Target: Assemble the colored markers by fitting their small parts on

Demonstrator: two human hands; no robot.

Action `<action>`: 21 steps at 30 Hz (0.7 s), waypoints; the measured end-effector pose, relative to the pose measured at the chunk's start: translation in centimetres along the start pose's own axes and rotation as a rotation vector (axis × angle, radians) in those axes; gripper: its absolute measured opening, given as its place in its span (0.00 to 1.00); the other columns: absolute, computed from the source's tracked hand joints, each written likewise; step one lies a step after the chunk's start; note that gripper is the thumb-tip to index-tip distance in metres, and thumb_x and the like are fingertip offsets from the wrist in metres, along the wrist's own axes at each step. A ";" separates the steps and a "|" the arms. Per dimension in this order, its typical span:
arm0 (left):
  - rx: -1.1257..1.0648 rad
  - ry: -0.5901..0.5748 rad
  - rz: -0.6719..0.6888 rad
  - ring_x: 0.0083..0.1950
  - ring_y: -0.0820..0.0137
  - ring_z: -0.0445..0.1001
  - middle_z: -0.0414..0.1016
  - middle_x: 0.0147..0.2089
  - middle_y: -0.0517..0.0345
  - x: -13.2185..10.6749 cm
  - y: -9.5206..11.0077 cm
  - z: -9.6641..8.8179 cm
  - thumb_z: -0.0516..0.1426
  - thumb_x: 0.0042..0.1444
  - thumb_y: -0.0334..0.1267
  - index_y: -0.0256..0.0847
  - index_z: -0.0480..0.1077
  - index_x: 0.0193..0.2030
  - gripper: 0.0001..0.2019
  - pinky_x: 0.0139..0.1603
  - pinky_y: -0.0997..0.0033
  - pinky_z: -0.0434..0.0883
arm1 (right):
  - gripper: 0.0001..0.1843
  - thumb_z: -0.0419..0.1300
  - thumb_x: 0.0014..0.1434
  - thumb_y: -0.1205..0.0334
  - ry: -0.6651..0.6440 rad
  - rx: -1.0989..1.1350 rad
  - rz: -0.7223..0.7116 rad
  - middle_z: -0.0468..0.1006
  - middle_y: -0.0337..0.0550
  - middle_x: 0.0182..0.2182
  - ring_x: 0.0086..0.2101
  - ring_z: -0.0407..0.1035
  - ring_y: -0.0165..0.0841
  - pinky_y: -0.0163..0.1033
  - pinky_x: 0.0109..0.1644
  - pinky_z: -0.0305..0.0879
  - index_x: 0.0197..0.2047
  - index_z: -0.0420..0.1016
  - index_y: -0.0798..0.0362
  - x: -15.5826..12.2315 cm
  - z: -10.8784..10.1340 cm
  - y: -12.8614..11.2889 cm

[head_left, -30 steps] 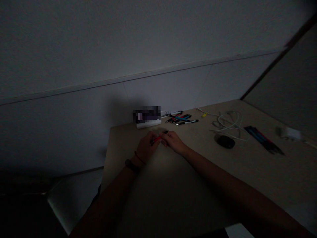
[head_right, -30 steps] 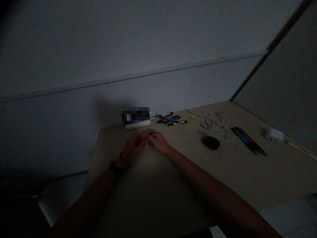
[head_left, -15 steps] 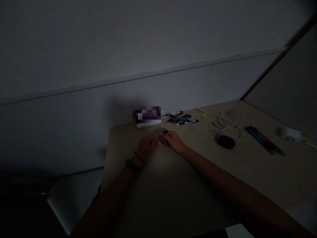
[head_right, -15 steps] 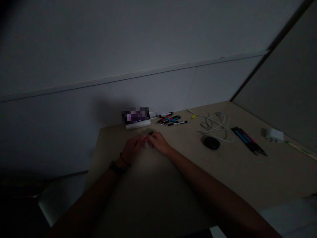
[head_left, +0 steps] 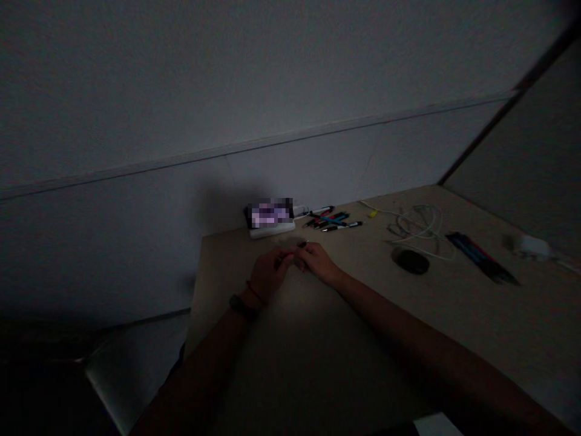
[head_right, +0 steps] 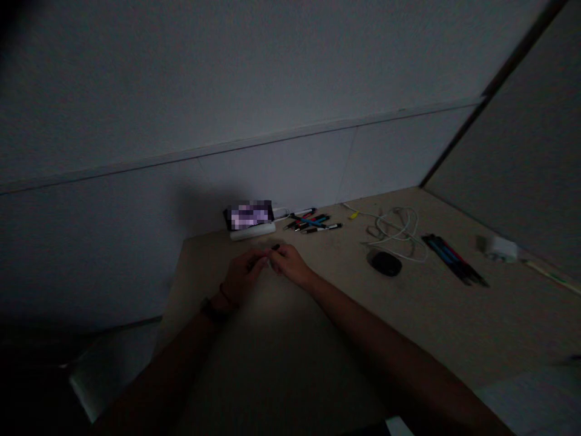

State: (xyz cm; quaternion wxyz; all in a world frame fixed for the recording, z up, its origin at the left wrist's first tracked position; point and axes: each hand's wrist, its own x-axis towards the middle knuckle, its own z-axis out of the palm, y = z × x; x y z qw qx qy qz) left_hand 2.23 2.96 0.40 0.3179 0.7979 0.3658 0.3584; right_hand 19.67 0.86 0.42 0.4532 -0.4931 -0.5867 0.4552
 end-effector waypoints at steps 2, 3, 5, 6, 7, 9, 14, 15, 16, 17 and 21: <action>0.008 -0.019 0.016 0.34 0.70 0.76 0.80 0.34 0.57 0.0 0.1 -0.1 0.54 0.68 0.42 0.41 0.76 0.40 0.12 0.38 0.71 0.70 | 0.36 0.54 0.63 0.33 -0.004 -0.005 -0.001 0.64 0.36 0.12 0.17 0.58 0.27 0.36 0.26 0.55 0.14 0.65 0.51 0.0 -0.1 0.1; 0.010 -0.023 0.021 0.34 0.69 0.76 0.80 0.34 0.57 0.0 0.1 -0.1 0.53 0.69 0.42 0.41 0.76 0.38 0.13 0.38 0.70 0.69 | 0.36 0.53 0.63 0.33 -0.010 -0.001 -0.005 0.64 0.36 0.12 0.18 0.58 0.27 0.36 0.26 0.55 0.14 0.64 0.50 0.0 -0.1 0.2; 0.008 -0.028 0.020 0.33 0.70 0.75 0.78 0.31 0.58 0.0 0.2 -0.1 0.51 0.70 0.42 0.40 0.74 0.34 0.16 0.38 0.70 0.68 | 0.35 0.54 0.64 0.35 -0.021 0.012 -0.017 0.64 0.36 0.13 0.18 0.58 0.27 0.36 0.26 0.55 0.15 0.64 0.50 0.0 -0.1 0.2; 0.005 -0.029 0.015 0.33 0.70 0.75 0.77 0.30 0.58 0.0 0.2 -0.2 0.50 0.71 0.42 0.40 0.73 0.31 0.18 0.38 0.70 0.67 | 0.34 0.54 0.64 0.36 -0.024 0.020 -0.023 0.64 0.36 0.13 0.18 0.58 0.27 0.36 0.26 0.55 0.15 0.64 0.50 0.0 -0.1 0.2; 0.004 -0.031 0.008 0.32 0.70 0.74 0.76 0.29 0.59 0.0 0.2 -0.2 0.49 0.71 0.42 0.40 0.72 0.30 0.19 0.38 0.70 0.67 | 0.33 0.55 0.64 0.37 -0.022 0.029 -0.029 0.65 0.36 0.13 0.18 0.58 0.27 0.36 0.26 0.56 0.16 0.65 0.50 0.0 -0.1 0.3; 0.000 -0.029 -0.008 0.31 0.70 0.73 0.74 0.27 0.59 0.0 0.3 -0.2 0.48 0.71 0.42 0.41 0.71 0.30 0.20 0.37 0.70 0.66 | 0.32 0.56 0.64 0.39 -0.010 0.048 -0.038 0.65 0.36 0.13 0.18 0.59 0.27 0.35 0.26 0.56 0.16 0.65 0.51 0.0 0.0 0.3; -0.080 -0.002 -0.035 0.31 0.70 0.73 0.75 0.31 0.61 0.0 0.0 0.1 0.57 0.65 0.45 0.41 0.72 0.47 0.11 0.34 0.72 0.67 | 0.30 0.59 0.60 0.38 0.027 0.106 -0.017 0.66 0.35 0.13 0.17 0.60 0.27 0.35 0.24 0.56 0.17 0.66 0.50 0.1 0.2 0.6; -0.084 0.011 -0.035 0.32 0.71 0.73 0.76 0.32 0.61 0.0 0.0 0.1 0.60 0.62 0.45 0.41 0.70 0.49 0.13 0.34 0.72 0.67 | 0.29 0.60 0.59 0.37 0.034 0.114 -0.004 0.66 0.35 0.13 0.17 0.60 0.27 0.34 0.23 0.56 0.18 0.67 0.51 0.1 0.2 0.7; -0.079 0.028 -0.031 0.32 0.71 0.73 0.76 0.33 0.61 0.0 -0.1 0.2 0.63 0.60 0.44 0.41 0.70 0.49 0.14 0.35 0.72 0.68 | 0.29 0.60 0.59 0.36 0.037 0.116 0.006 0.67 0.34 0.13 0.16 0.60 0.27 0.34 0.22 0.55 0.19 0.67 0.51 0.1 0.2 0.7; -0.072 0.042 -0.024 0.33 0.71 0.73 0.77 0.34 0.61 0.0 -0.1 0.2 0.64 0.58 0.44 0.41 0.70 0.47 0.14 0.35 0.72 0.69 | 0.29 0.60 0.59 0.36 0.035 0.113 0.011 0.67 0.34 0.13 0.16 0.59 0.27 0.34 0.22 0.55 0.19 0.68 0.51 0.1 0.2 0.7; -0.064 0.057 0.003 0.34 0.71 0.74 0.78 0.36 0.59 0.1 -0.1 0.1 0.62 0.60 0.43 0.41 0.70 0.41 0.09 0.37 0.72 0.70 | 0.29 0.59 0.60 0.39 0.004 0.074 -0.015 0.66 0.35 0.13 0.17 0.60 0.27 0.35 0.24 0.56 0.17 0.66 0.51 0.1 0.1 0.5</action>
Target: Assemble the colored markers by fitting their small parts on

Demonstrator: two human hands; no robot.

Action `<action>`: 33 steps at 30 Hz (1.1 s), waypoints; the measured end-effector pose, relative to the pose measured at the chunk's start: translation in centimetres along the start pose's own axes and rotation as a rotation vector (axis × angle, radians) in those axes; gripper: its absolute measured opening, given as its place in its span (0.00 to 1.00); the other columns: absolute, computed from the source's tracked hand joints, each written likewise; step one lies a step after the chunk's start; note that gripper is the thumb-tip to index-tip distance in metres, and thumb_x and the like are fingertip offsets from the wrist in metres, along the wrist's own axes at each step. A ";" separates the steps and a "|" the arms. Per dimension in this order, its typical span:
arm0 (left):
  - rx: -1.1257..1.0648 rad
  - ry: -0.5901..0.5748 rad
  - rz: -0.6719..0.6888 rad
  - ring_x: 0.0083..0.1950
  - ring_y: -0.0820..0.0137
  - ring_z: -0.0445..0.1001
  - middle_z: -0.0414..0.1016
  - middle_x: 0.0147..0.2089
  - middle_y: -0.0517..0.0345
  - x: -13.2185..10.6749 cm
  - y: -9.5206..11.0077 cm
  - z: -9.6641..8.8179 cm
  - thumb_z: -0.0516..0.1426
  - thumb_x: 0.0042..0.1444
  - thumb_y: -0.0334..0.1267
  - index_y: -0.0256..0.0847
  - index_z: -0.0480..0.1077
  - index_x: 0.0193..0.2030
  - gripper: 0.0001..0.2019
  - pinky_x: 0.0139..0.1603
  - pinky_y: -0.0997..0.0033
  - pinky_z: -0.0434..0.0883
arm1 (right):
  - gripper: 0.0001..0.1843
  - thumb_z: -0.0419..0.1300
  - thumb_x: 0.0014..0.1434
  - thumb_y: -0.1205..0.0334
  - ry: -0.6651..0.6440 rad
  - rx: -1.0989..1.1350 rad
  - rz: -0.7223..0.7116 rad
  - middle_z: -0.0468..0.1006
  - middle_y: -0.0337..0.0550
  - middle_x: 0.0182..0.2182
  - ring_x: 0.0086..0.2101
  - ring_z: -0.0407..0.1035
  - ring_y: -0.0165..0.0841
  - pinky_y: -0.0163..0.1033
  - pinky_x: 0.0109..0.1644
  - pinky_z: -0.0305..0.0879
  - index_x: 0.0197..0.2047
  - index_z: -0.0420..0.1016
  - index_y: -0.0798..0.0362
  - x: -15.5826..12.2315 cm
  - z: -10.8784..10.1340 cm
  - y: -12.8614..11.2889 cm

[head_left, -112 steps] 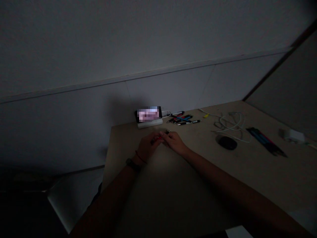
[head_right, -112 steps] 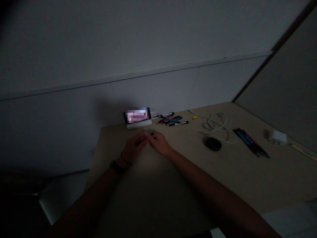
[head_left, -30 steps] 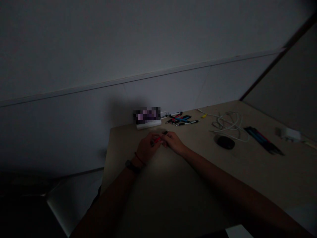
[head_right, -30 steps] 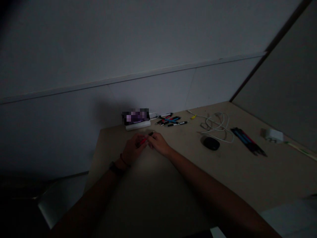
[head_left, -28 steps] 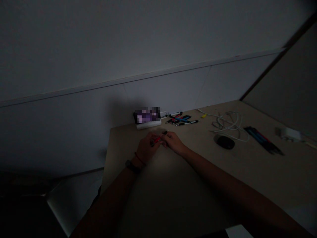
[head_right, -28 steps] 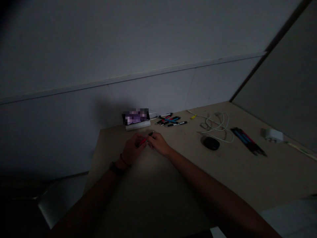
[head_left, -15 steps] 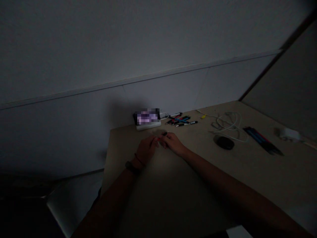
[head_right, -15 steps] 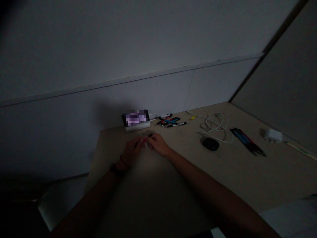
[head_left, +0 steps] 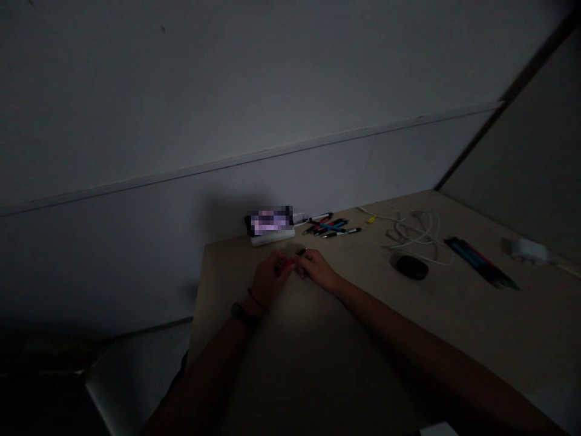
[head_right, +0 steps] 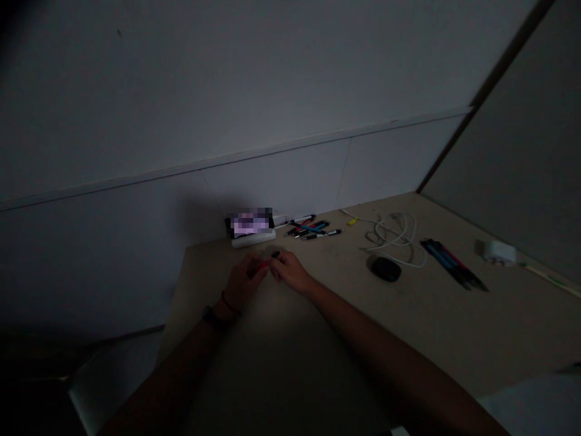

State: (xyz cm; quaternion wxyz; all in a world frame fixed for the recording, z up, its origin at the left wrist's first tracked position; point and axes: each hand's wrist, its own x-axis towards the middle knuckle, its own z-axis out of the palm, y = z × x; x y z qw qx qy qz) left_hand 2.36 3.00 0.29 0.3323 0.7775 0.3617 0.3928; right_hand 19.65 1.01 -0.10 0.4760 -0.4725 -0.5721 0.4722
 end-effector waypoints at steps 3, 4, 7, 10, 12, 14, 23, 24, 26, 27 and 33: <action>-0.005 -0.014 0.003 0.33 0.71 0.74 0.78 0.35 0.59 0.0 0.1 -0.1 0.60 0.63 0.43 0.40 0.71 0.39 0.08 0.36 0.72 0.69 | 0.28 0.59 0.61 0.42 0.003 0.008 -0.006 0.66 0.35 0.13 0.18 0.61 0.27 0.35 0.25 0.57 0.16 0.65 0.50 0.0 0.0 -0.1; -0.004 -0.024 0.003 0.33 0.71 0.74 0.78 0.35 0.59 0.0 0.1 -0.1 0.59 0.64 0.43 0.40 0.72 0.39 0.08 0.36 0.72 0.69 | 0.27 0.59 0.60 0.42 0.007 0.015 -0.008 0.66 0.35 0.13 0.18 0.61 0.27 0.35 0.25 0.57 0.17 0.65 0.50 -0.1 0.0 -0.1; 0.006 -0.062 0.005 0.32 0.71 0.73 0.78 0.33 0.58 0.0 0.2 -0.2 0.56 0.66 0.43 0.40 0.73 0.38 0.10 0.36 0.71 0.68 | 0.27 0.60 0.59 0.41 0.025 0.040 -0.005 0.67 0.35 0.14 0.18 0.61 0.27 0.35 0.25 0.58 0.17 0.65 0.50 -0.1 0.2 -0.2; 0.004 -0.087 0.003 0.32 0.70 0.74 0.78 0.32 0.58 0.0 0.2 -0.3 0.54 0.67 0.43 0.41 0.74 0.39 0.11 0.36 0.70 0.68 | 0.28 0.59 0.59 0.37 0.023 0.028 0.005 0.67 0.34 0.14 0.17 0.60 0.27 0.35 0.24 0.57 0.19 0.65 0.50 -0.2 0.3 -0.5; 0.004 -0.105 0.007 0.32 0.69 0.75 0.78 0.32 0.58 0.0 0.1 -0.3 0.54 0.68 0.42 0.41 0.75 0.42 0.11 0.37 0.70 0.68 | 0.30 0.59 0.60 0.36 0.016 -0.025 0.010 0.64 0.33 0.12 0.16 0.58 0.27 0.35 0.24 0.55 0.19 0.65 0.50 -0.2 0.3 -0.7; 0.013 -0.123 0.013 0.33 0.69 0.75 0.78 0.32 0.58 -0.1 0.1 -0.3 0.53 0.68 0.42 0.41 0.76 0.44 0.11 0.38 0.70 0.69 | 0.32 0.57 0.62 0.36 0.016 -0.082 0.010 0.61 0.33 0.11 0.16 0.56 0.27 0.35 0.24 0.54 0.16 0.63 0.50 -0.3 0.2 -0.9; 0.080 -0.135 -0.014 0.32 0.68 0.74 0.76 0.29 0.58 -0.1 0.4 -0.3 0.51 0.70 0.43 0.40 0.76 0.42 0.14 0.36 0.70 0.67 | 0.16 0.62 0.57 0.48 0.060 0.066 0.002 0.65 0.29 0.13 0.16 0.57 0.27 0.34 0.21 0.50 0.28 0.62 0.48 -0.2 0.3 -0.9; 0.082 -0.133 -0.013 0.32 0.69 0.74 0.75 0.29 0.59 -0.1 0.4 -0.3 0.51 0.70 0.43 0.40 0.75 0.41 0.14 0.36 0.70 0.67 | 0.14 0.61 0.56 0.50 0.054 0.091 -0.004 0.65 0.28 0.14 0.16 0.57 0.27 0.33 0.21 0.51 0.29 0.62 0.48 -0.3 0.2 -0.9; 0.081 -0.129 -0.011 0.31 0.69 0.74 0.75 0.28 0.60 0.0 0.4 -0.3 0.51 0.70 0.43 0.40 0.75 0.40 0.14 0.35 0.70 0.67 | 0.11 0.60 0.54 0.54 0.053 0.135 -0.012 0.65 0.28 0.14 0.15 0.58 0.27 0.33 0.21 0.51 0.29 0.61 0.47 -0.3 0.2 -0.8; 0.079 -0.125 -0.011 0.31 0.69 0.74 0.74 0.28 0.60 0.0 0.3 -0.3 0.51 0.70 0.43 0.41 0.75 0.39 0.14 0.35 0.70 0.67 | 0.10 0.60 0.54 0.56 0.059 0.149 -0.013 0.65 0.28 0.14 0.15 0.58 0.27 0.33 0.21 0.51 0.30 0.61 0.47 -0.3 0.2 -0.8; 0.049 -0.100 -0.037 0.30 0.69 0.74 0.74 0.28 0.60 0.0 -0.1 -0.1 0.52 0.69 0.43 0.41 0.75 0.42 0.13 0.34 0.71 0.68 | 0.10 0.61 0.54 0.54 0.172 0.174 -0.021 0.67 0.28 0.14 0.15 0.61 0.28 0.34 0.21 0.56 0.33 0.63 0.47 -0.2 0.4 -0.6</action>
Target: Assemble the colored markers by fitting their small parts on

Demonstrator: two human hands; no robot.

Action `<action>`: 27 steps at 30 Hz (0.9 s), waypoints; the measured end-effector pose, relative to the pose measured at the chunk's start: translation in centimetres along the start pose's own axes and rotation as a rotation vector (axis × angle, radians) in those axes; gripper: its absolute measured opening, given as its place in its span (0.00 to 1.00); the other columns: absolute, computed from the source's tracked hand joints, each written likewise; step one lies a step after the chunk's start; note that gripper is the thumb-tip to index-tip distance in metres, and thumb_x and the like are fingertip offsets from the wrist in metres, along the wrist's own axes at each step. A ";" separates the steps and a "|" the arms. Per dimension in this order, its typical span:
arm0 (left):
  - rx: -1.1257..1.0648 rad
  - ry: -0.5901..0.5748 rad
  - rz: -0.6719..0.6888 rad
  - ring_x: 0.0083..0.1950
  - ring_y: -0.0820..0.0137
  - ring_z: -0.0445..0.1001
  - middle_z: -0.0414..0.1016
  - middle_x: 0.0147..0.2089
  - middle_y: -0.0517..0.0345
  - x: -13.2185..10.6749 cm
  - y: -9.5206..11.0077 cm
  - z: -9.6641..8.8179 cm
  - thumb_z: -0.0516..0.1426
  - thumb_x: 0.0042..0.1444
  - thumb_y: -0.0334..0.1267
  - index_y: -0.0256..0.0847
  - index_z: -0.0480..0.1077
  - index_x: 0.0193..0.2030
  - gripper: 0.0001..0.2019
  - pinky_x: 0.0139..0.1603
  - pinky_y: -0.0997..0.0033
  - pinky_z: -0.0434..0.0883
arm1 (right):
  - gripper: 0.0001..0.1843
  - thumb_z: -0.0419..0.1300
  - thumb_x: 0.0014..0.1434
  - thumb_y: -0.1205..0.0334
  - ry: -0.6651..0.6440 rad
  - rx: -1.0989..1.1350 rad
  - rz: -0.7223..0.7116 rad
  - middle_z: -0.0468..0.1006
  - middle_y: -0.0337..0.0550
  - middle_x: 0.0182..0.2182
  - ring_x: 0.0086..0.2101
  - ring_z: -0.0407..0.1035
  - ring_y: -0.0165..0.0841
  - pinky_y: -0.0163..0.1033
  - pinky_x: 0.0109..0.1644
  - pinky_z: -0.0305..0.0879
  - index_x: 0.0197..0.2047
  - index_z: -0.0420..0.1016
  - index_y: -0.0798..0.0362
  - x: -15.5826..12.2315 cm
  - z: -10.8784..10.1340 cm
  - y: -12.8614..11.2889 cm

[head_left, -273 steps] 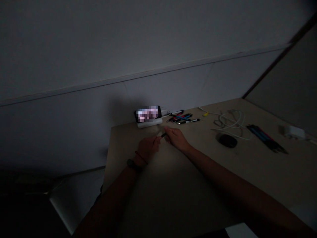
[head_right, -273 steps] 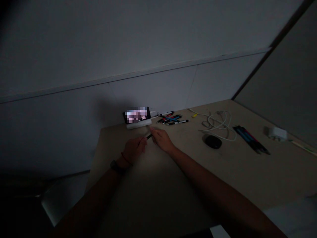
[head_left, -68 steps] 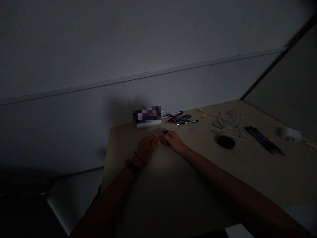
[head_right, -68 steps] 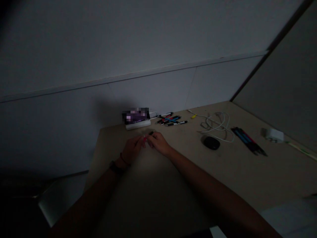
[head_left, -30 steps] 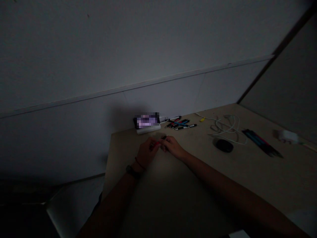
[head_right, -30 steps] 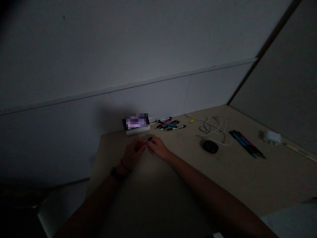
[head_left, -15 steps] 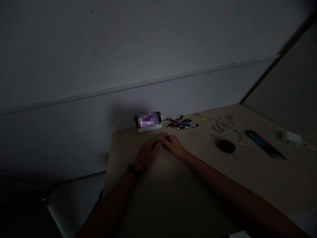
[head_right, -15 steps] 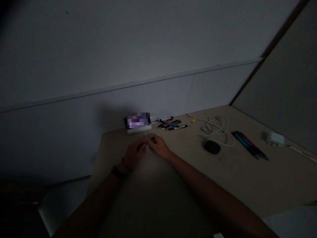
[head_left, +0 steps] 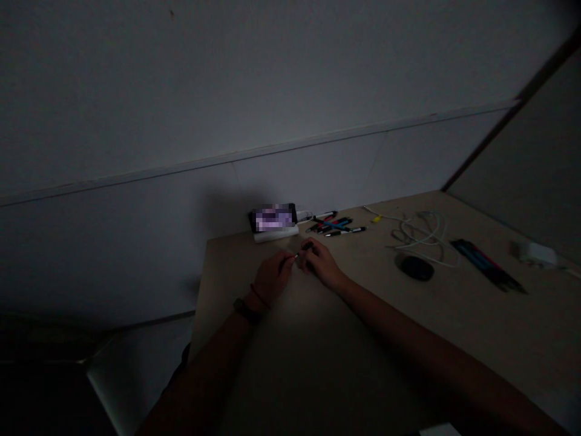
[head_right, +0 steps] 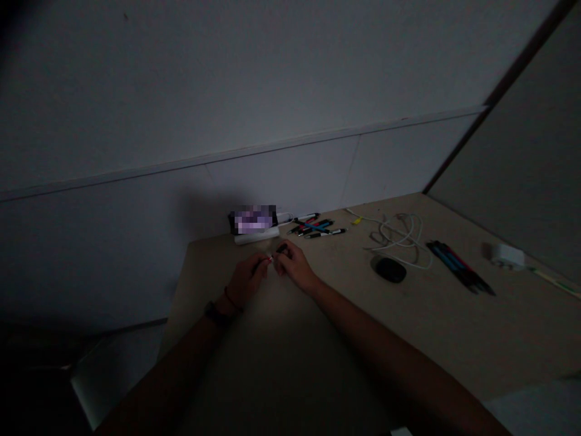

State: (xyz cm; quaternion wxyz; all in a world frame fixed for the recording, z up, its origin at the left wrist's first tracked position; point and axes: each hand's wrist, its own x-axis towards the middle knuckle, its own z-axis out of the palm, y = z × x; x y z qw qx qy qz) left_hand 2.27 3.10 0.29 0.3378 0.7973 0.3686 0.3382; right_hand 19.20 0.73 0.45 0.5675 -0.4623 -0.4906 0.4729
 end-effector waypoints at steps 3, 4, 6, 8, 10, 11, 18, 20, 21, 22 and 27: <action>0.000 0.003 -0.008 0.30 0.69 0.74 0.75 0.28 0.60 0.0 0.0 0.0 0.54 0.68 0.43 0.41 0.75 0.50 0.12 0.33 0.71 0.68 | 0.11 0.62 0.53 0.53 -0.005 0.007 0.001 0.69 0.29 0.16 0.16 0.63 0.28 0.34 0.21 0.59 0.33 0.65 0.48 0.1 -0.1 0.1; 0.004 0.004 -0.004 0.31 0.69 0.75 0.77 0.30 0.60 0.0 0.0 0.0 0.54 0.68 0.43 0.41 0.75 0.51 0.13 0.34 0.71 0.69 | 0.11 0.62 0.53 0.53 -0.014 0.005 0.000 0.70 0.29 0.16 0.16 0.64 0.28 0.33 0.21 0.59 0.32 0.66 0.48 0.1 -0.1 0.1; 0.017 0.011 0.007 0.33 0.69 0.76 0.79 0.34 0.57 0.0 0.2 0.0 0.54 0.68 0.41 0.41 0.75 0.52 0.13 0.35 0.71 0.70 | 0.11 0.63 0.52 0.53 -0.025 -0.007 -0.006 0.71 0.30 0.17 0.17 0.65 0.28 0.33 0.21 0.60 0.31 0.67 0.49 0.2 -0.2 0.2; 0.021 0.028 0.012 0.35 0.69 0.76 0.81 0.38 0.55 0.0 0.3 0.0 0.55 0.67 0.40 0.41 0.76 0.50 0.11 0.37 0.71 0.70 | 0.12 0.65 0.52 0.52 -0.031 -0.022 -0.007 0.71 0.31 0.17 0.17 0.66 0.28 0.33 0.21 0.61 0.30 0.68 0.49 0.2 -0.3 0.1; 0.011 0.039 0.015 0.34 0.70 0.75 0.81 0.38 0.55 0.0 0.3 0.0 0.56 0.65 0.39 0.41 0.77 0.46 0.09 0.37 0.71 0.70 | 0.14 0.66 0.52 0.49 -0.031 -0.035 -0.001 0.72 0.32 0.17 0.18 0.66 0.29 0.33 0.21 0.61 0.30 0.69 0.50 0.2 -0.3 0.1; 0.006 0.040 0.018 0.34 0.70 0.75 0.80 0.36 0.56 0.0 0.3 0.0 0.56 0.65 0.38 0.41 0.77 0.44 0.08 0.37 0.71 0.70 | 0.15 0.66 0.53 0.48 -0.029 -0.043 0.005 0.73 0.33 0.17 0.18 0.66 0.29 0.33 0.22 0.61 0.31 0.70 0.50 0.2 -0.2 0.0; 0.015 0.048 0.015 0.29 0.72 0.69 0.74 0.28 0.61 -0.1 0.4 0.0 0.58 0.62 0.38 0.40 0.74 0.33 0.08 0.34 0.72 0.67 | 0.25 0.66 0.54 0.36 -0.020 -0.060 0.025 0.74 0.35 0.18 0.18 0.66 0.29 0.34 0.22 0.62 0.30 0.72 0.51 0.2 -0.2 -0.2; 0.010 0.047 0.013 0.29 0.72 0.69 0.73 0.27 0.61 0.0 0.5 0.0 0.58 0.62 0.39 0.40 0.74 0.34 0.08 0.34 0.72 0.67 | 0.26 0.66 0.53 0.35 -0.019 -0.038 0.033 0.74 0.35 0.18 0.18 0.66 0.29 0.34 0.22 0.62 0.29 0.71 0.51 0.3 -0.3 -0.1; 0.009 0.047 0.013 0.28 0.72 0.69 0.73 0.27 0.61 0.0 0.5 0.0 0.58 0.62 0.39 0.41 0.74 0.34 0.08 0.34 0.72 0.67 | 0.26 0.66 0.53 0.34 -0.016 -0.025 0.038 0.74 0.35 0.19 0.18 0.66 0.29 0.34 0.22 0.62 0.29 0.71 0.50 0.3 -0.3 -0.1; 0.009 0.048 0.013 0.29 0.72 0.69 0.73 0.27 0.61 0.0 0.5 0.0 0.57 0.62 0.40 0.41 0.74 0.33 0.08 0.34 0.72 0.67 | 0.26 0.66 0.53 0.34 -0.012 -0.012 0.044 0.74 0.36 0.19 0.18 0.67 0.29 0.35 0.22 0.63 0.29 0.71 0.50 0.3 -0.3 0.0; 0.021 0.046 0.015 0.28 0.73 0.67 0.71 0.26 0.63 0.0 0.4 0.0 0.58 0.61 0.39 0.41 0.73 0.33 0.08 0.32 0.73 0.65 | 0.26 0.67 0.52 0.34 0.053 0.093 0.068 0.73 0.35 0.19 0.18 0.66 0.29 0.35 0.22 0.61 0.31 0.71 0.50 0.5 -0.4 0.5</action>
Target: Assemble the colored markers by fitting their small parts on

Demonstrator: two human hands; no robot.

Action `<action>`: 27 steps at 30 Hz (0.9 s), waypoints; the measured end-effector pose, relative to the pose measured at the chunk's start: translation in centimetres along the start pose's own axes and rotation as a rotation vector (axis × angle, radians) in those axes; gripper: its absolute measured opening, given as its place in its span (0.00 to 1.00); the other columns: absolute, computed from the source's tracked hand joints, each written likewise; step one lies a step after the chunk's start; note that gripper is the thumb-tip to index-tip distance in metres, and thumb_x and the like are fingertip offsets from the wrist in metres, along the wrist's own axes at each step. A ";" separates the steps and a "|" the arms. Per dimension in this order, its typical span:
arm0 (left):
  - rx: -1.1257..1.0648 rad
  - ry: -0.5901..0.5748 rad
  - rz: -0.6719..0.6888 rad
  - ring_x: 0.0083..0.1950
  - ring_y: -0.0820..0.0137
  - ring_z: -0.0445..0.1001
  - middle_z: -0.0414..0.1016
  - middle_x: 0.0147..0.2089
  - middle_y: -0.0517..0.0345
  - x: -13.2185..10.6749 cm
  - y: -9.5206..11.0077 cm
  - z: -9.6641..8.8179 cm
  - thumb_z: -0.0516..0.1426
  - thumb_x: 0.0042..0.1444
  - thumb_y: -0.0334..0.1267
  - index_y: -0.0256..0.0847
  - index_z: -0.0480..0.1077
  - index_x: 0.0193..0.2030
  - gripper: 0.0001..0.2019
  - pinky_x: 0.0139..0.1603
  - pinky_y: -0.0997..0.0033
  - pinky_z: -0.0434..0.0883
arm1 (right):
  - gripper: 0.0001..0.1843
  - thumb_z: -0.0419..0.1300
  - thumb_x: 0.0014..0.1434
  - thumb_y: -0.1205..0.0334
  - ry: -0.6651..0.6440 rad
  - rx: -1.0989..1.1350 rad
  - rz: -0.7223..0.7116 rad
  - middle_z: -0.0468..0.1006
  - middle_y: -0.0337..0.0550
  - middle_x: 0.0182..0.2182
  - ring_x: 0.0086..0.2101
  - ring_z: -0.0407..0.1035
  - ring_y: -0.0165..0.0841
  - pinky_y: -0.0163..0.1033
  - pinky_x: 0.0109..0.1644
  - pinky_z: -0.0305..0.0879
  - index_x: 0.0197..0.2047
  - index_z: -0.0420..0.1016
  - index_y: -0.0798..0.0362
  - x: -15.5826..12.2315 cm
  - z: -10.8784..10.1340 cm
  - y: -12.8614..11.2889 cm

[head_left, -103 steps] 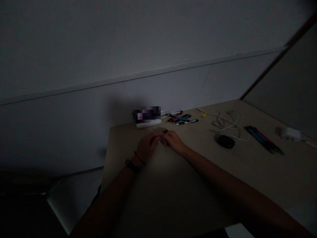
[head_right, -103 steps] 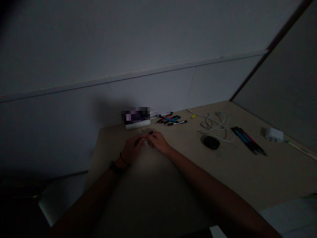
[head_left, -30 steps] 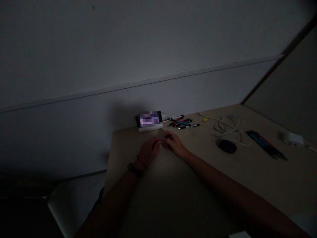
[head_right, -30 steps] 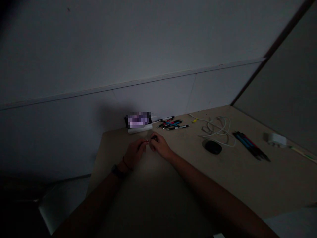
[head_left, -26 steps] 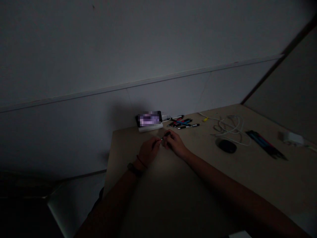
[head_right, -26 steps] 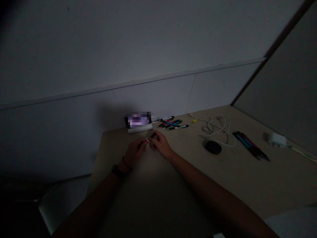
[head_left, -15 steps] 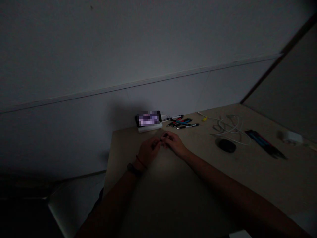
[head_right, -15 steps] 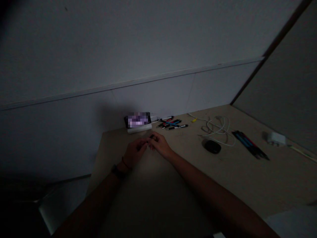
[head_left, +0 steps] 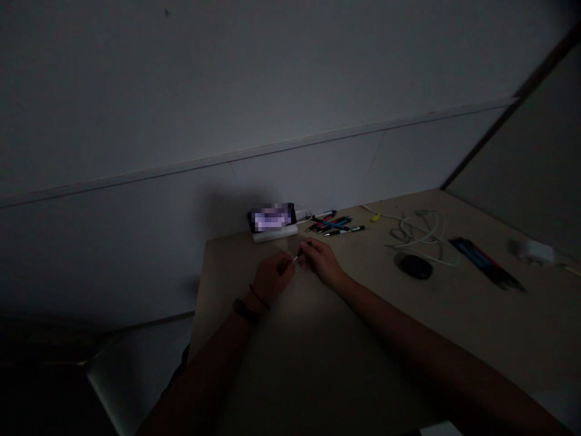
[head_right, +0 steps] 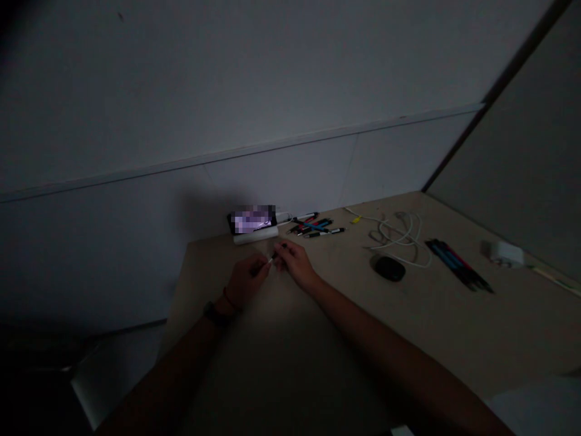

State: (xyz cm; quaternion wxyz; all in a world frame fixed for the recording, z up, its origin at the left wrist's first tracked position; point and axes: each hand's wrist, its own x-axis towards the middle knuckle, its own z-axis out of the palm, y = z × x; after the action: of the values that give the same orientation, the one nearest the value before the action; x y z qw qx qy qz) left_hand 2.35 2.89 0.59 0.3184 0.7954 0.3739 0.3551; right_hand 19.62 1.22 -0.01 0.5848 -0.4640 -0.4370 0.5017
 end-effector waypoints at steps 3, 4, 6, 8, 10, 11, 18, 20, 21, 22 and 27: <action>0.005 -0.002 -0.010 0.27 0.73 0.67 0.70 0.25 0.63 0.0 0.1 0.0 0.57 0.62 0.39 0.41 0.72 0.32 0.08 0.31 0.73 0.63 | 0.26 0.67 0.52 0.35 0.037 0.076 0.010 0.71 0.34 0.18 0.18 0.65 0.30 0.35 0.21 0.60 0.33 0.71 0.50 0.1 -0.1 0.2; 0.006 -0.002 -0.013 0.27 0.73 0.66 0.70 0.25 0.63 0.0 0.2 -0.1 0.57 0.62 0.40 0.41 0.72 0.32 0.08 0.31 0.73 0.62 | 0.25 0.68 0.52 0.35 0.049 0.093 0.005 0.71 0.34 0.18 0.18 0.65 0.30 0.35 0.21 0.60 0.33 0.71 0.49 0.2 -0.2 0.2; 0.009 0.000 -0.021 0.27 0.73 0.66 0.69 0.25 0.63 0.0 0.2 -0.1 0.57 0.62 0.40 0.41 0.72 0.32 0.09 0.30 0.74 0.62 | 0.25 0.67 0.53 0.35 0.076 0.113 -0.012 0.70 0.33 0.18 0.18 0.64 0.30 0.36 0.22 0.60 0.33 0.71 0.49 0.3 -0.3 0.3; 0.004 0.004 -0.028 0.27 0.73 0.66 0.70 0.25 0.63 0.0 0.2 -0.1 0.57 0.62 0.40 0.41 0.71 0.31 0.09 0.30 0.74 0.62 | 0.25 0.66 0.54 0.34 0.099 0.114 -0.023 0.71 0.34 0.19 0.19 0.65 0.31 0.36 0.23 0.61 0.34 0.70 0.48 0.3 -0.3 0.3; -0.007 0.010 -0.034 0.27 0.74 0.66 0.70 0.25 0.63 0.0 0.2 -0.1 0.57 0.62 0.40 0.41 0.71 0.31 0.09 0.30 0.74 0.62 | 0.26 0.65 0.54 0.33 0.117 0.112 -0.024 0.73 0.36 0.22 0.19 0.66 0.31 0.37 0.23 0.63 0.34 0.69 0.48 0.4 -0.4 0.2; -0.010 0.013 -0.036 0.27 0.74 0.66 0.69 0.25 0.63 0.1 0.2 0.0 0.57 0.62 0.40 0.40 0.71 0.32 0.09 0.30 0.74 0.61 | 0.26 0.65 0.54 0.32 0.125 0.114 -0.024 0.74 0.36 0.23 0.20 0.67 0.32 0.38 0.23 0.64 0.35 0.69 0.48 0.4 -0.4 0.2; 0.008 0.044 -0.030 0.27 0.74 0.64 0.66 0.25 0.64 0.1 0.1 0.0 0.56 0.62 0.41 0.40 0.69 0.30 0.11 0.30 0.74 0.60 | 0.27 0.65 0.54 0.33 0.163 0.081 -0.034 0.78 0.39 0.30 0.20 0.68 0.29 0.36 0.23 0.64 0.38 0.70 0.49 0.7 -0.8 0.3; 0.001 0.048 -0.032 0.27 0.74 0.64 0.67 0.25 0.64 0.1 0.0 0.0 0.57 0.62 0.41 0.41 0.69 0.30 0.10 0.30 0.74 0.60 | 0.27 0.63 0.56 0.32 0.206 0.027 -0.055 0.78 0.38 0.29 0.20 0.67 0.29 0.35 0.23 0.63 0.39 0.70 0.49 0.9 -1.2 0.3; -0.003 0.049 -0.036 0.27 0.74 0.64 0.67 0.25 0.64 0.1 0.0 0.0 0.57 0.62 0.40 0.41 0.69 0.30 0.10 0.30 0.74 0.60 | 0.27 0.62 0.57 0.32 0.231 -0.007 -0.073 0.78 0.38 0.29 0.20 0.67 0.29 0.35 0.23 0.63 0.40 0.71 0.49 1.0 -1.5 0.3; -0.008 0.050 -0.040 0.27 0.74 0.64 0.67 0.25 0.64 0.1 0.0 0.0 0.56 0.62 0.40 0.41 0.68 0.30 0.10 0.30 0.74 0.60 | 0.27 0.60 0.58 0.31 0.255 -0.046 -0.094 0.78 0.39 0.30 0.21 0.67 0.29 0.35 0.24 0.62 0.40 0.71 0.49 1.1 -1.8 0.2; -0.022 0.044 -0.039 0.27 0.75 0.64 0.66 0.25 0.65 0.2 0.1 0.0 0.56 0.62 0.40 0.41 0.67 0.30 0.10 0.31 0.74 0.60 | 0.25 0.54 0.65 0.37 0.359 -0.429 -0.235 0.79 0.44 0.31 0.30 0.71 0.36 0.40 0.34 0.67 0.39 0.76 0.51 1.6 -3.6 -0.1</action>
State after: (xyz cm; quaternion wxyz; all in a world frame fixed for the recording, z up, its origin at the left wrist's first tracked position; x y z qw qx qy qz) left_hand 2.46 2.97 0.73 0.3258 0.7763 0.3926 0.3702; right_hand 23.30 2.40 -0.50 0.5954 -0.6045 -0.4733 0.2367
